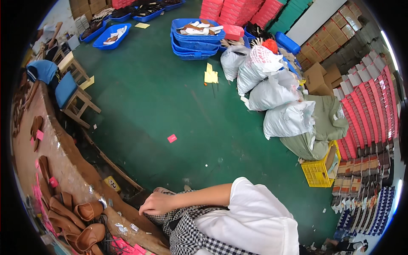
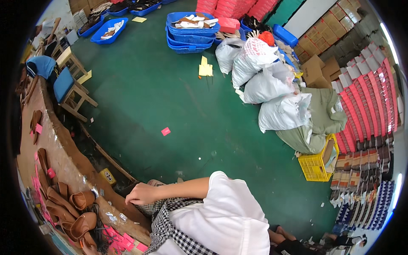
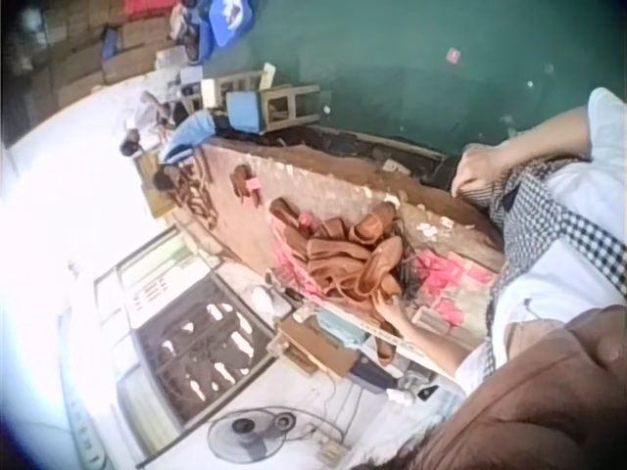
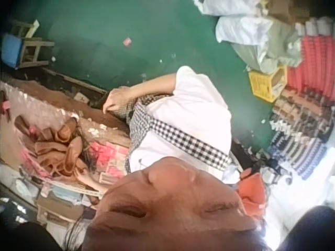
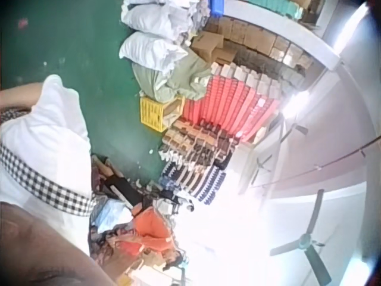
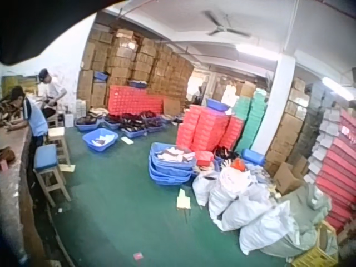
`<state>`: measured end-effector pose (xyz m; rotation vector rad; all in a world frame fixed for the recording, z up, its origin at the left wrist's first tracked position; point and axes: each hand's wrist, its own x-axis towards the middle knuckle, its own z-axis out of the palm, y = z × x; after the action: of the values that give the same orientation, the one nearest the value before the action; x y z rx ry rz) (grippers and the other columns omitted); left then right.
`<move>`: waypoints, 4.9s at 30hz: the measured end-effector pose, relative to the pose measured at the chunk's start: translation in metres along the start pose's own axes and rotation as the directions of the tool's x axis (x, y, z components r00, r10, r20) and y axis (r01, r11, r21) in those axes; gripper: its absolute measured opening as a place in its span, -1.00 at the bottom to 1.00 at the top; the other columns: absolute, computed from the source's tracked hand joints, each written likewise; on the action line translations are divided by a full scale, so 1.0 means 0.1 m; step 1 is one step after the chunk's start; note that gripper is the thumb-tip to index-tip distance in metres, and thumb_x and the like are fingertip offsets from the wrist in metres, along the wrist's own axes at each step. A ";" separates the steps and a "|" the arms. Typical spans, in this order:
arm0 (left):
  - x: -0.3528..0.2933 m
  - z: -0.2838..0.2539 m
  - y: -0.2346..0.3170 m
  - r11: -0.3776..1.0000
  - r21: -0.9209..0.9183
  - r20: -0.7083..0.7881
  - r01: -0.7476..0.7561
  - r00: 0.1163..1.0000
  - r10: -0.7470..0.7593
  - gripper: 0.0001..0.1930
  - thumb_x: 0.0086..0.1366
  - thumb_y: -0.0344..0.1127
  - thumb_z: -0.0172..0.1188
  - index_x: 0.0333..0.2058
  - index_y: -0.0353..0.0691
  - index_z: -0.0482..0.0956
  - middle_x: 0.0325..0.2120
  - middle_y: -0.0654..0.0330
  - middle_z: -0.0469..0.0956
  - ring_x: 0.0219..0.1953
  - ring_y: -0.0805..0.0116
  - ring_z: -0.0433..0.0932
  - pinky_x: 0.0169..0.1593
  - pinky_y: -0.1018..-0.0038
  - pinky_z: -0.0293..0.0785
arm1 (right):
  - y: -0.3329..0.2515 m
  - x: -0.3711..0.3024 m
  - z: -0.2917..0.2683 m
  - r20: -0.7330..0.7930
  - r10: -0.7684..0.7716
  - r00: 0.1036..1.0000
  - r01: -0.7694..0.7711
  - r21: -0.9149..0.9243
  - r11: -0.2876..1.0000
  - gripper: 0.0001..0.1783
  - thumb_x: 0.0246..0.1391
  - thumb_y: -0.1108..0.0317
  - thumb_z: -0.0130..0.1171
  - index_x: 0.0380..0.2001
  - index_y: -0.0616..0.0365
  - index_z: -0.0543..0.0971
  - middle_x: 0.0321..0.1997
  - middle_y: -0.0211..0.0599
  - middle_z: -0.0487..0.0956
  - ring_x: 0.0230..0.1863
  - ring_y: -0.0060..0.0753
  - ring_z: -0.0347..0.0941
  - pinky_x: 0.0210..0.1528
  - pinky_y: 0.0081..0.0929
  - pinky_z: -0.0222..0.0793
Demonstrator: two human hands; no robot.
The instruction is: The person stands at a workbench in a shoe factory and repeatedly stuffs white paper into the toe area of brown leather flats. They use a small orange tool to push the paper deep inside the shoes and then place the stuffed shoes on the table. The process is repeated for multiple pairs of shoes.
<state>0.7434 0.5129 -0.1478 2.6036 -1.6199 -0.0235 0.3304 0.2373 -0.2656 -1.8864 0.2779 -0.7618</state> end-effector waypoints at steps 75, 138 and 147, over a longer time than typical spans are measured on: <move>-4.02 0.71 2.88 -0.036 -0.824 -0.180 0.566 -0.322 -0.930 -0.64 0.30 -0.31 0.20 0.05 -0.26 0.59 -0.19 0.03 0.64 -0.19 0.26 0.63 -0.06 0.42 0.52 | -2.20 -0.33 3.09 0.956 -0.251 0.153 0.132 0.232 0.964 -0.66 0.22 0.27 0.15 -0.04 0.23 0.43 -0.32 0.03 0.62 -0.28 0.06 0.59 -0.28 -0.13 0.47; -4.39 0.41 0.15 -0.061 -0.139 -0.354 0.988 -0.108 -0.929 -0.43 0.34 0.06 0.07 0.30 0.13 0.32 0.20 -0.16 0.29 0.30 -0.19 0.17 0.25 -0.33 0.08 | -2.13 -0.27 2.97 0.989 -0.131 -0.069 0.440 0.148 0.886 -0.58 0.20 0.34 0.04 0.12 0.22 0.48 0.03 0.26 0.46 0.01 0.27 0.46 0.05 -0.14 0.45; -3.19 -0.44 2.32 0.773 -0.231 -0.528 0.591 0.591 -0.610 -0.92 0.07 -0.25 0.24 -0.43 -0.04 0.64 -0.10 -0.01 0.55 0.05 0.08 0.46 0.13 0.09 0.35 | -2.07 0.15 2.50 0.959 0.280 0.053 -0.864 -0.097 0.495 -0.31 0.25 0.24 0.10 0.40 0.10 0.18 0.40 -0.07 0.26 0.37 -0.27 0.28 0.26 -0.14 0.38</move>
<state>0.3962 0.6995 -0.0958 2.6122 -0.4847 0.6376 0.4661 0.5052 -0.1415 -1.1177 0.0993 0.8722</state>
